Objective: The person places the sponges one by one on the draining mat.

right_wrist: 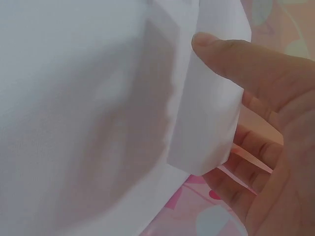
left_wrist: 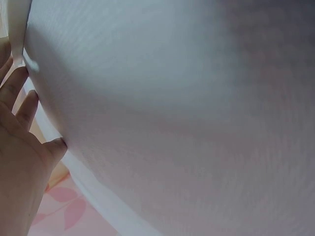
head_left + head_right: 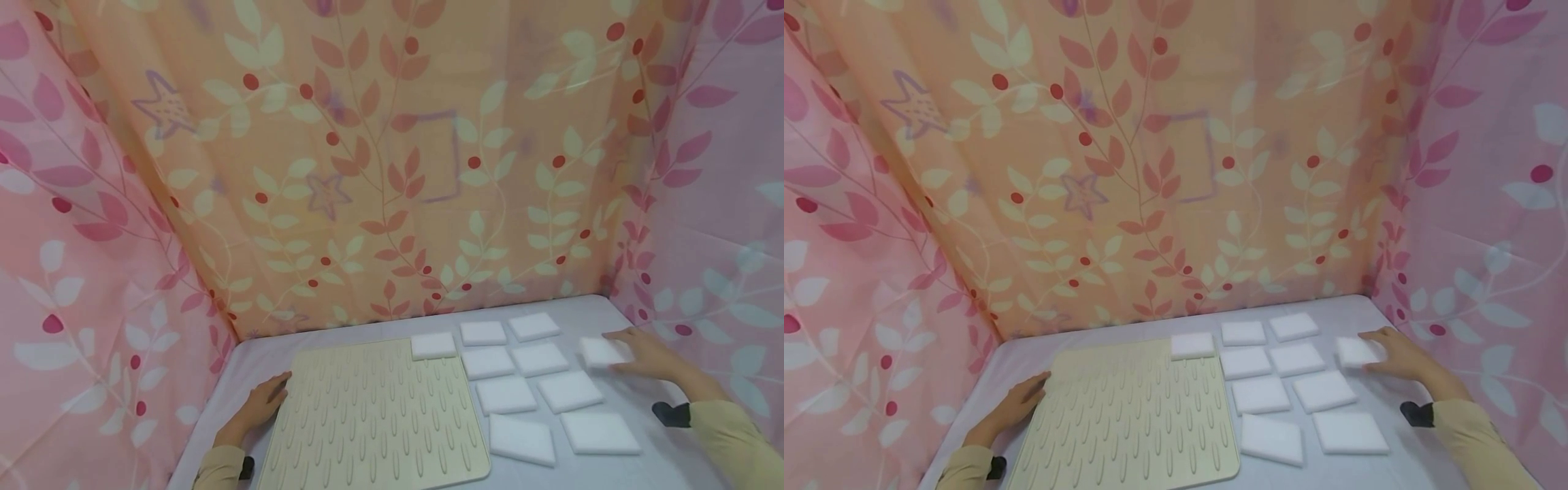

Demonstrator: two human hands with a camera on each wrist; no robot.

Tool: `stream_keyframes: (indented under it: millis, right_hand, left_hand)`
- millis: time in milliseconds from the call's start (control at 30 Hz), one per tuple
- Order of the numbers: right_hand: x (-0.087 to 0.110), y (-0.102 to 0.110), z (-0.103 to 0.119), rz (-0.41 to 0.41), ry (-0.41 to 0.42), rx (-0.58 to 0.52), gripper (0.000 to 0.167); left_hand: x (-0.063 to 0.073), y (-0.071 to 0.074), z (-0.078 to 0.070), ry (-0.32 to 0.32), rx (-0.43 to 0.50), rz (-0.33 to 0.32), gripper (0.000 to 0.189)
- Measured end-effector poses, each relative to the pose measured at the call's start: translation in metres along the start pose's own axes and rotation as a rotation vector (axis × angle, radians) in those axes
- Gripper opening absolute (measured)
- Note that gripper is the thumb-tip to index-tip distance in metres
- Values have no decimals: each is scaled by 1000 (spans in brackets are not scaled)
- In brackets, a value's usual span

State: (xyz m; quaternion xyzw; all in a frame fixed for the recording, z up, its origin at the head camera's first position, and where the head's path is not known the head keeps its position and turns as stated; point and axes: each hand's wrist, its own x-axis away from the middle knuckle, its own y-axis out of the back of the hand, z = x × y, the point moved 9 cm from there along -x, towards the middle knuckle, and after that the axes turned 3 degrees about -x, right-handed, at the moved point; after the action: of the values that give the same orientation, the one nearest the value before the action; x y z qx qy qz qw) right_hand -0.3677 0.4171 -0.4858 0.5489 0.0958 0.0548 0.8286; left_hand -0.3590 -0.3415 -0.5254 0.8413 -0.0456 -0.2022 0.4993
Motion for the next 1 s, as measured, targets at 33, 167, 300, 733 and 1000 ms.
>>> stream_keyframes:
  millis: [33, 167, 300, 733, 1000]
  right_hand:
    - [-1, 0, 2, 6, 5, 2, 81]
    - [-2, 1, 10, 23, 11, 7, 79]
    - [-4, 0, 20, 54, 20, -10, 77]
    - [-13, 0, 49, 56, 29, -58, 74]
    - [-17, -3, 65, 67, 55, -112, 71]
  left_hand:
    - [0, 0, 1, 7, 5, 4, 41]
    - [-1, -2, 4, 24, 3, 14, 42]
    - [-2, -3, 5, 21, -1, 12, 42]
    - [-1, -5, 6, 52, -6, 43, 43]
    - [-1, -3, 4, 58, 6, 52, 43]
